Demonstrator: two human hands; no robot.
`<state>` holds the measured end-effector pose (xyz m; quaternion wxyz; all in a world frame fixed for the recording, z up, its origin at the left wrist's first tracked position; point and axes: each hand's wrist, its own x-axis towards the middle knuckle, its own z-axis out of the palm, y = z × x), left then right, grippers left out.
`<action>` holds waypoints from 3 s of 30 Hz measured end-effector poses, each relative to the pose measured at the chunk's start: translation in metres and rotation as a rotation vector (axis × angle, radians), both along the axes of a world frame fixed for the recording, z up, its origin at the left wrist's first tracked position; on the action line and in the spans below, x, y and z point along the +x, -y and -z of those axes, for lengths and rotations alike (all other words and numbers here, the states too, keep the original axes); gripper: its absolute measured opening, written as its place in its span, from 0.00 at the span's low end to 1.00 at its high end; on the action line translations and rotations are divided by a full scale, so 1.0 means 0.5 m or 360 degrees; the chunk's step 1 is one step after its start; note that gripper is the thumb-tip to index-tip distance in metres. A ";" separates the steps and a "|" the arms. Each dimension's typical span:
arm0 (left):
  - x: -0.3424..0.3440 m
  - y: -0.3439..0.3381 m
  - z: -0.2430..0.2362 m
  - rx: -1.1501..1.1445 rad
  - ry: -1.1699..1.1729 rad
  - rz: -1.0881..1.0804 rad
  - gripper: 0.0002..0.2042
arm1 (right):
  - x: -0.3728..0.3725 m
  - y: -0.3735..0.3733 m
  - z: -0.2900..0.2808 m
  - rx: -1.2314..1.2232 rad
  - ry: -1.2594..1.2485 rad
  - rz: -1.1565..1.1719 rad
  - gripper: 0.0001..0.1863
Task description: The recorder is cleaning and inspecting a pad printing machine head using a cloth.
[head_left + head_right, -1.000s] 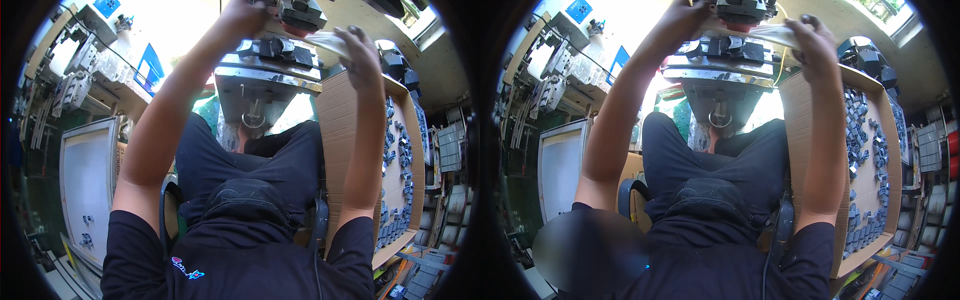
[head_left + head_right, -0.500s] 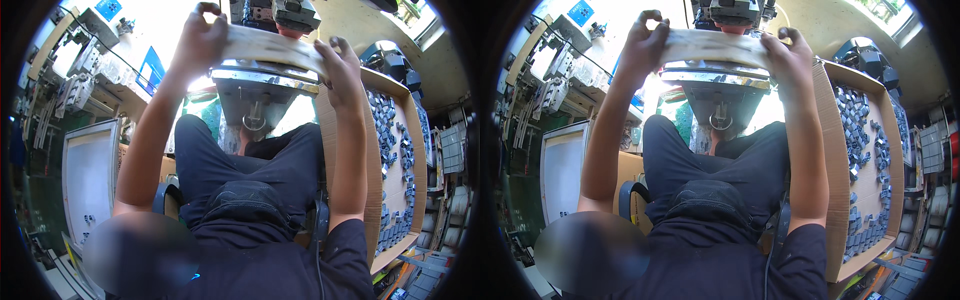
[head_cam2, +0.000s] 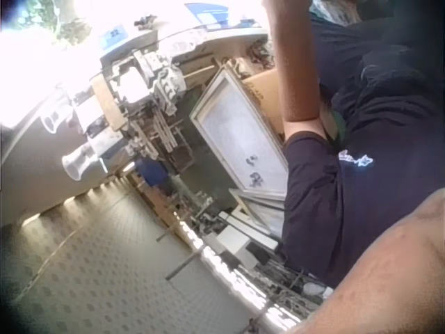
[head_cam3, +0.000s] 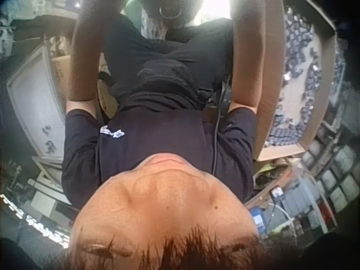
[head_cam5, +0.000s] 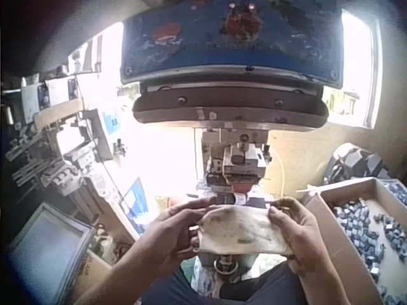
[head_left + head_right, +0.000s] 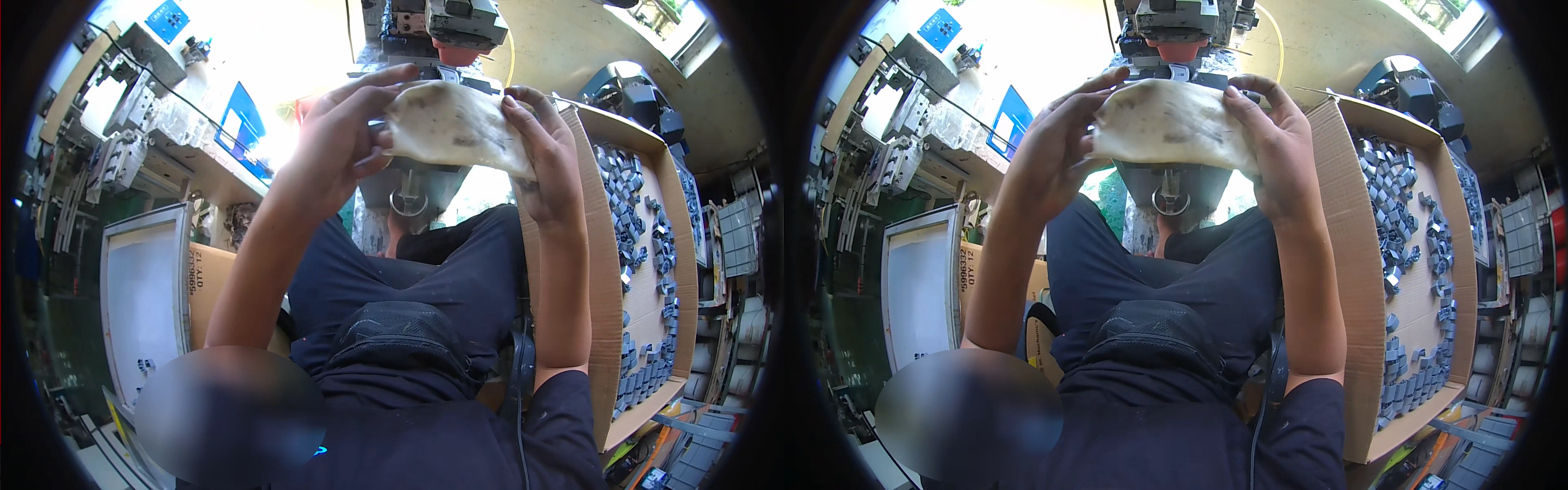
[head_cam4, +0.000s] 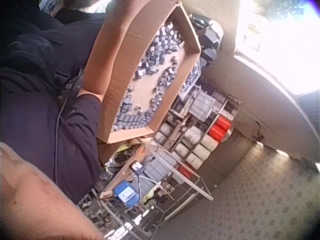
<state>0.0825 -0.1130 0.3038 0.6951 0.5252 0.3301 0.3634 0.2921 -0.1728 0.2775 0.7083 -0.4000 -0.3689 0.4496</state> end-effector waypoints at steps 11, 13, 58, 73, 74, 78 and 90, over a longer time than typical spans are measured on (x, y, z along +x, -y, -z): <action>0.065 0.055 0.020 -0.0396 0.1103 -0.0085 0.16 | -0.006 -0.031 -0.016 0.0080 0.0375 0.0166 0.15; 0.076 0.048 0.010 -0.0645 0.1331 0.0038 0.19 | -0.007 -0.031 -0.019 0.0141 0.0477 0.0247 0.15; -0.062 0.090 0.017 -0.0258 0.0719 0.0155 0.28 | -0.024 0.037 -0.024 0.0029 0.0479 -0.0089 0.11; 0.019 0.091 0.037 0.0323 0.0130 0.0501 0.31 | -0.050 0.096 -0.093 0.0065 0.0349 -0.0282 0.19; 0.018 0.094 0.047 0.0188 0.0115 0.0683 0.30 | -0.058 0.100 -0.088 0.0059 0.0296 -0.0086 0.19; 0.022 0.109 0.097 0.0129 0.0466 0.0592 0.21 | -0.029 0.117 -0.059 -0.0123 0.0544 -0.0150 0.20; -0.045 0.082 0.158 0.0625 0.0516 0.0010 0.07 | -0.086 0.115 -0.026 -0.0517 0.0934 0.0109 0.20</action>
